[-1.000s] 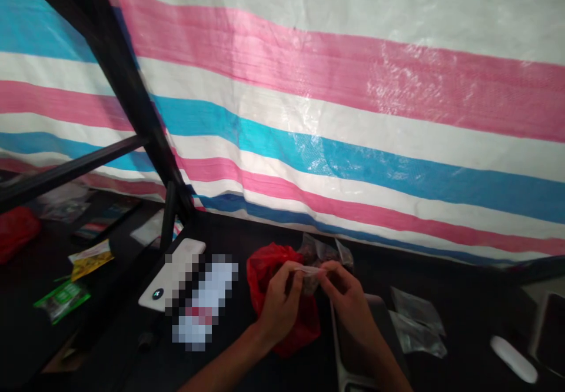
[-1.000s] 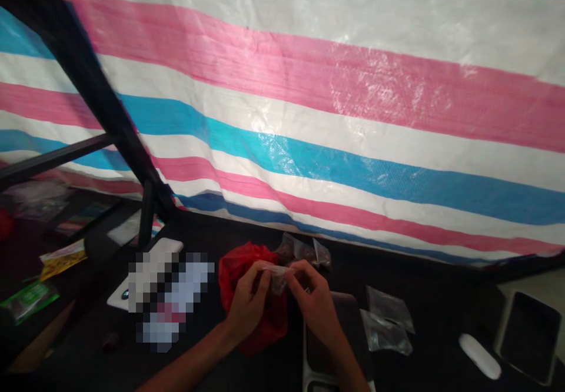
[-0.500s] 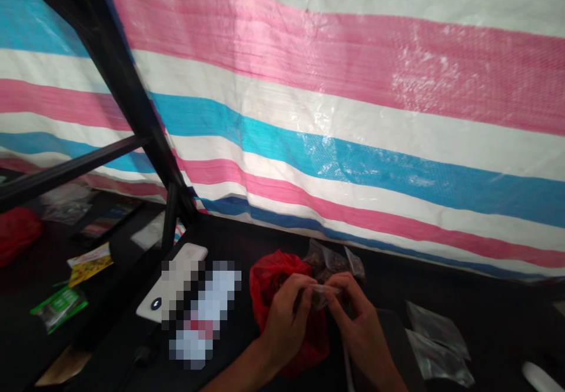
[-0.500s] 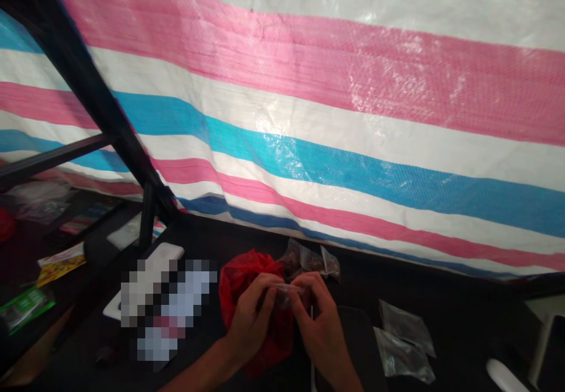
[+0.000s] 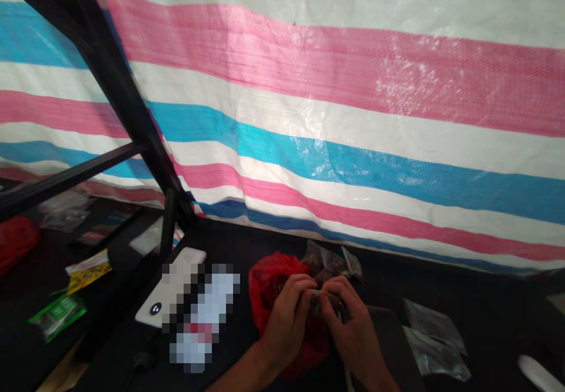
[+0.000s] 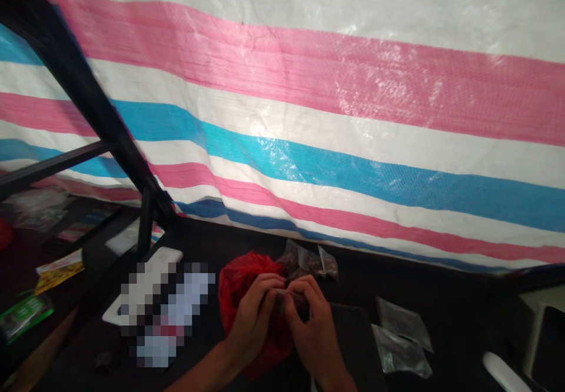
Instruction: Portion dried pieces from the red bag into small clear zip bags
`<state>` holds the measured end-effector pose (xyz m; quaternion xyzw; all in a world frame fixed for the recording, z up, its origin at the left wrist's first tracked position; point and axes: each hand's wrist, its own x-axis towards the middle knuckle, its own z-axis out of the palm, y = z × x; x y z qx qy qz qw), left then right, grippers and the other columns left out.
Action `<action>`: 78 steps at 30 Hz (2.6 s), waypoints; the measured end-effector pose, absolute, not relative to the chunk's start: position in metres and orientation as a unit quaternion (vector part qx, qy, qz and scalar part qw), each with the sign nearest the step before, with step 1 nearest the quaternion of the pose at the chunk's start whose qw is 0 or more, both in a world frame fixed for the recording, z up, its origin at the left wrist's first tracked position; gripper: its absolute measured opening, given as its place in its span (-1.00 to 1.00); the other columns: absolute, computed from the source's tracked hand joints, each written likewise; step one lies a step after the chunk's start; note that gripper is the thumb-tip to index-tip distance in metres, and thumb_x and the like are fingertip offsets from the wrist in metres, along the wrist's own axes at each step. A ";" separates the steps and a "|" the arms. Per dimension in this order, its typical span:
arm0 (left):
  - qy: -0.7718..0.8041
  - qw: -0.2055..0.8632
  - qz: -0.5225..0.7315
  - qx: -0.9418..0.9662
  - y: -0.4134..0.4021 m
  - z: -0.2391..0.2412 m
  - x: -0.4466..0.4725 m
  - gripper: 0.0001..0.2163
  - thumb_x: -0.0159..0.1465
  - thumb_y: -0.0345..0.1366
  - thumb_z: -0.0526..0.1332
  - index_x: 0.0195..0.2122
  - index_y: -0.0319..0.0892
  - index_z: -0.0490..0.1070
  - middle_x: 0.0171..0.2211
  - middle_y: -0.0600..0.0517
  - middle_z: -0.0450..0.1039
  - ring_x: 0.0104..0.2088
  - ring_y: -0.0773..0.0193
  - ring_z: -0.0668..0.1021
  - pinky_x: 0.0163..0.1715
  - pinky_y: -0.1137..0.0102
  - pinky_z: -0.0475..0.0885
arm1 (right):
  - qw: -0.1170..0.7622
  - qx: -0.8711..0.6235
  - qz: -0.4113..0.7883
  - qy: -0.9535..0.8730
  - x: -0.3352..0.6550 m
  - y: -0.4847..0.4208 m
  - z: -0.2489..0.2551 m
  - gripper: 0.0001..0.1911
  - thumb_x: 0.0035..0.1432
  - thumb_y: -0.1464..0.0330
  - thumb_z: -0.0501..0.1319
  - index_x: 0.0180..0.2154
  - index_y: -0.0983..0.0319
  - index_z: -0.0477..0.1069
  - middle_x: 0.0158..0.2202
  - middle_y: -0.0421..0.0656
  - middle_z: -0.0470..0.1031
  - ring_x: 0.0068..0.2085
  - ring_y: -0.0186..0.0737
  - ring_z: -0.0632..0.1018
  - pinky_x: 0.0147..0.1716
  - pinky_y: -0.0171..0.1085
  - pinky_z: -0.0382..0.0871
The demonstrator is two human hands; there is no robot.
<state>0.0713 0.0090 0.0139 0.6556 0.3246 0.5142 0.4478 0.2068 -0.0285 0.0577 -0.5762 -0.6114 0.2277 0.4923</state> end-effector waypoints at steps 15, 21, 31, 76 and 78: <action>0.281 0.309 0.547 0.726 0.007 0.022 0.067 -0.89 0.42 -0.36 0.18 -0.28 -0.13 0.44 -0.28 0.05 0.56 -0.25 0.32 0.59 -0.19 0.43 0.49 | 0.447 -0.573 0.210 -0.654 0.227 -0.029 0.070 -0.86 0.27 0.28 0.26 -0.34 0.14 0.52 -0.33 -0.20 0.50 -0.32 -0.24 0.52 -0.31 -0.31 0.39; 0.316 0.242 0.552 0.733 0.008 0.025 0.062 -0.80 0.43 -0.35 0.12 0.03 -0.14 0.41 -0.06 -0.08 0.52 -0.05 0.22 0.58 -0.04 0.33 0.51 | 0.513 -0.683 0.000 -0.520 0.280 -0.027 0.078 -0.72 0.26 0.13 0.22 -0.32 0.19 0.51 -0.39 -0.16 0.51 -0.39 -0.20 0.48 -0.35 -0.26 0.36; 0.260 0.177 0.574 0.756 0.006 0.026 0.061 -0.79 0.37 -0.54 0.05 -0.11 -0.19 0.42 -0.21 -0.05 0.45 -0.24 0.30 0.55 -0.26 0.44 0.51 | 0.375 -0.777 0.182 -0.471 0.300 -0.014 0.051 -0.50 0.11 -0.06 0.17 -0.14 0.17 0.53 -0.37 -0.10 0.63 -0.39 -0.05 0.61 -0.38 -0.17 0.45; 0.263 0.532 0.419 0.687 0.002 0.046 0.058 -0.65 0.39 -0.28 0.12 0.17 -0.16 0.41 -0.01 -0.12 0.59 -0.05 0.10 0.63 0.00 0.21 0.56 | 0.491 -0.528 0.120 -0.682 0.233 -0.039 0.073 -0.86 0.29 0.26 0.26 -0.33 0.08 0.55 -0.14 -0.13 0.45 -0.11 -0.15 0.55 -0.13 -0.25 0.49; 0.260 0.528 0.414 0.695 0.001 0.053 0.057 -0.64 0.36 -0.30 0.16 0.17 -0.15 0.43 0.00 -0.13 0.59 -0.06 0.09 0.64 -0.01 0.21 0.58 | 0.504 -0.529 0.136 -0.669 0.236 -0.041 0.073 -0.81 0.29 0.21 0.25 -0.37 0.10 0.52 -0.14 -0.13 0.44 -0.10 -0.13 0.54 -0.11 -0.24 0.46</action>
